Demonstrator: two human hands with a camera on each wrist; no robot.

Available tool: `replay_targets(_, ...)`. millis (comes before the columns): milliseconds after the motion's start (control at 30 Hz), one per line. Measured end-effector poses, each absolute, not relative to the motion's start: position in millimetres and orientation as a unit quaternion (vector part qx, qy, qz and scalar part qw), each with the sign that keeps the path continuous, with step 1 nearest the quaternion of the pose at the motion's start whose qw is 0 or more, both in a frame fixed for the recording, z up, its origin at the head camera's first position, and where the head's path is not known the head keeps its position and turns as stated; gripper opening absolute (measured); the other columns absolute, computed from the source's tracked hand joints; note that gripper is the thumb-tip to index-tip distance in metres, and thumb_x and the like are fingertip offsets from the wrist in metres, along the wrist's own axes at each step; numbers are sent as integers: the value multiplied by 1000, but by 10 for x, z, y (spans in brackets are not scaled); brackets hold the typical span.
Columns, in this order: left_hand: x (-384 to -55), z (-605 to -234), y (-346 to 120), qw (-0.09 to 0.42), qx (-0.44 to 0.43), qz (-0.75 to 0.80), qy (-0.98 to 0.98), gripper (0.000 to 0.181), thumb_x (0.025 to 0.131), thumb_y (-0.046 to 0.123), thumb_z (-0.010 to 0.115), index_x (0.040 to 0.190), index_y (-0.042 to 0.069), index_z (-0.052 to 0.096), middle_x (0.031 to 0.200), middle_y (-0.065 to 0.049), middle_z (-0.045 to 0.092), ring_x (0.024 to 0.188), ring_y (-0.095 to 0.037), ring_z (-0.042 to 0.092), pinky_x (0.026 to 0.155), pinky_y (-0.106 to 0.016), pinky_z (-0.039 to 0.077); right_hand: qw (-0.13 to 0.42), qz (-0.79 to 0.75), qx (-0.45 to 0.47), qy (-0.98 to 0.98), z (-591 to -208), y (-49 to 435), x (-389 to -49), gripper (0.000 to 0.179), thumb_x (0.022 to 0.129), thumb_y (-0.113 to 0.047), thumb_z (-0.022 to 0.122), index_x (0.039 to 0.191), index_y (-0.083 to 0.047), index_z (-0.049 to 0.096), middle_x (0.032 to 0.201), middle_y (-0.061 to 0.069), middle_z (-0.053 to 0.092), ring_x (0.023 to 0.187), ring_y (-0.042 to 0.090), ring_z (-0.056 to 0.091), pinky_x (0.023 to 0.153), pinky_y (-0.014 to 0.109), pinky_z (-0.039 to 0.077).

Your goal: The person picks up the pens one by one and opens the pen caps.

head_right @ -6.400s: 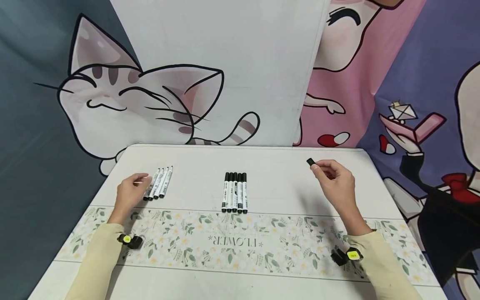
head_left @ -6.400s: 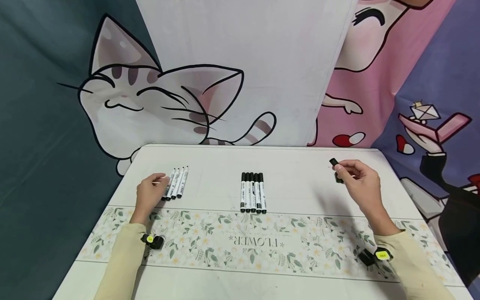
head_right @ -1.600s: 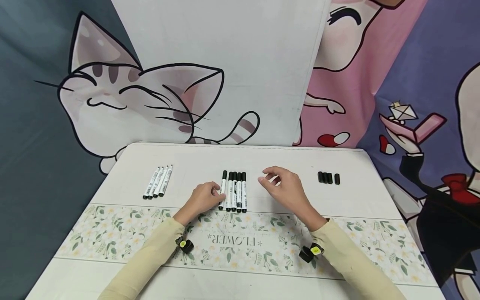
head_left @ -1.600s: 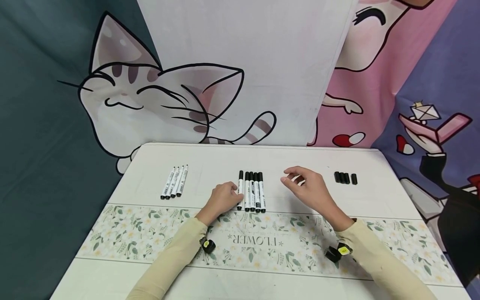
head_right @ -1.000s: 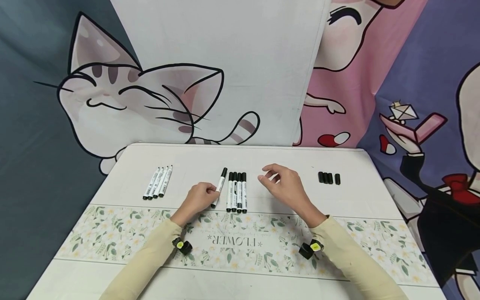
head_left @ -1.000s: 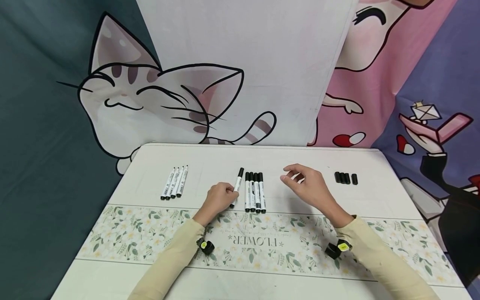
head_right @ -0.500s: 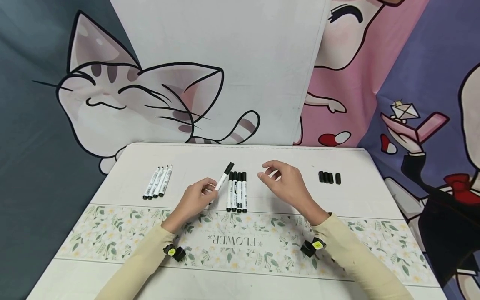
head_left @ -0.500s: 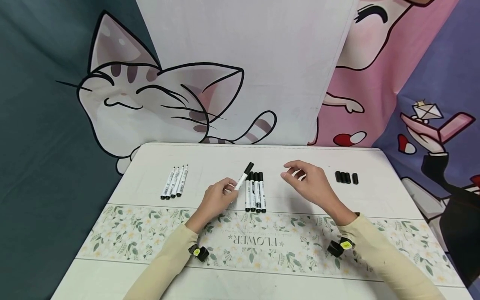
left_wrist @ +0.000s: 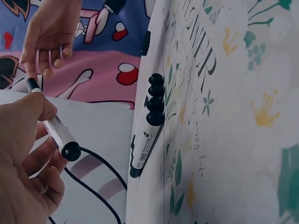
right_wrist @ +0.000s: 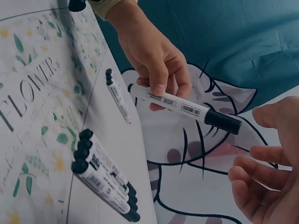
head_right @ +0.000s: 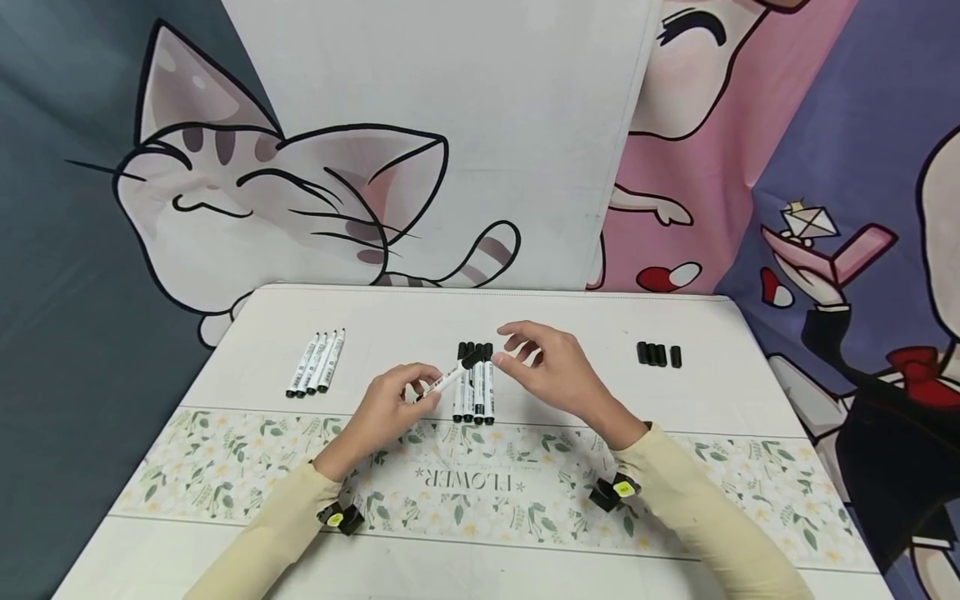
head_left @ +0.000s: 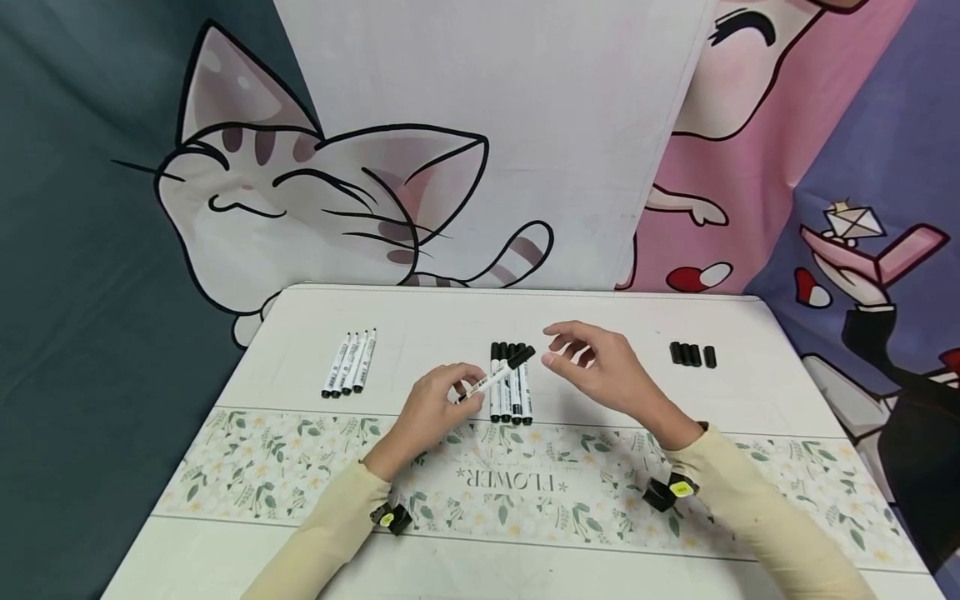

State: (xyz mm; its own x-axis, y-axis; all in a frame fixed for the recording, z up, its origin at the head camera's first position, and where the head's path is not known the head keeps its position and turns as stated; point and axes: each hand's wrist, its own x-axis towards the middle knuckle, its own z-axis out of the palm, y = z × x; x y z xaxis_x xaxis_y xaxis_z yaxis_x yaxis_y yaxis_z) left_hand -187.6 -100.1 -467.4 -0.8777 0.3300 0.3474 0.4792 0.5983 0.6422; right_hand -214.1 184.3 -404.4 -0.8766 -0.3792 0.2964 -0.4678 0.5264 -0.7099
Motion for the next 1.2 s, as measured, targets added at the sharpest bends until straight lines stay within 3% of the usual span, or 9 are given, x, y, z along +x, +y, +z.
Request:
replay_targets(200,-1827,-4666,-991,123,-263,-370,-882,23,93,17,73,115,14,73,101,4,72,84,-12,60,68,-29,47,31,406,278,-870,-4061,1757,-2071,38,97,-32,73,131,-17,66,102,-7,73,87,7,66,74,36,57)
replay_targets(400,-1809,-4666,-969,129,-275,-357,-883,22,95,20,71,116,17,73,105,6,72,87,-9,59,70,-28,48,30,384,303,-872,-4094,1714,-2021,38,96,-33,74,129,-17,68,94,-8,71,84,5,65,72,31,57)
replay_targets(633,-1800,-4647,-961,126,-280,-350,-885,22,96,21,70,117,17,73,109,5,73,90,-12,61,73,-30,50,38,373,330,-866,-4051,1698,-1950,31,96,-30,74,124,-18,72,110,-7,74,86,4,65,71,31,56)
replay_targets(967,-1784,-4638,-906,146,-295,-380,-864,25,91,18,75,116,14,72,116,2,67,97,-21,68,83,-31,56,107,351,348,-863,-3998,1669,-1868,18,96,-20,75,113,-16,75,104,-7,74,86,6,63,68,29,55)
replay_targets(1200,-1734,-4607,-813,204,-305,-333,-869,36,84,29,86,112,12,71,112,1,64,87,-11,64,73,-26,54,147,366,332,-857,-3993,1639,-1824,19,94,-17,76,113,-13,75,100,-6,74,75,3,61,65,28,54)
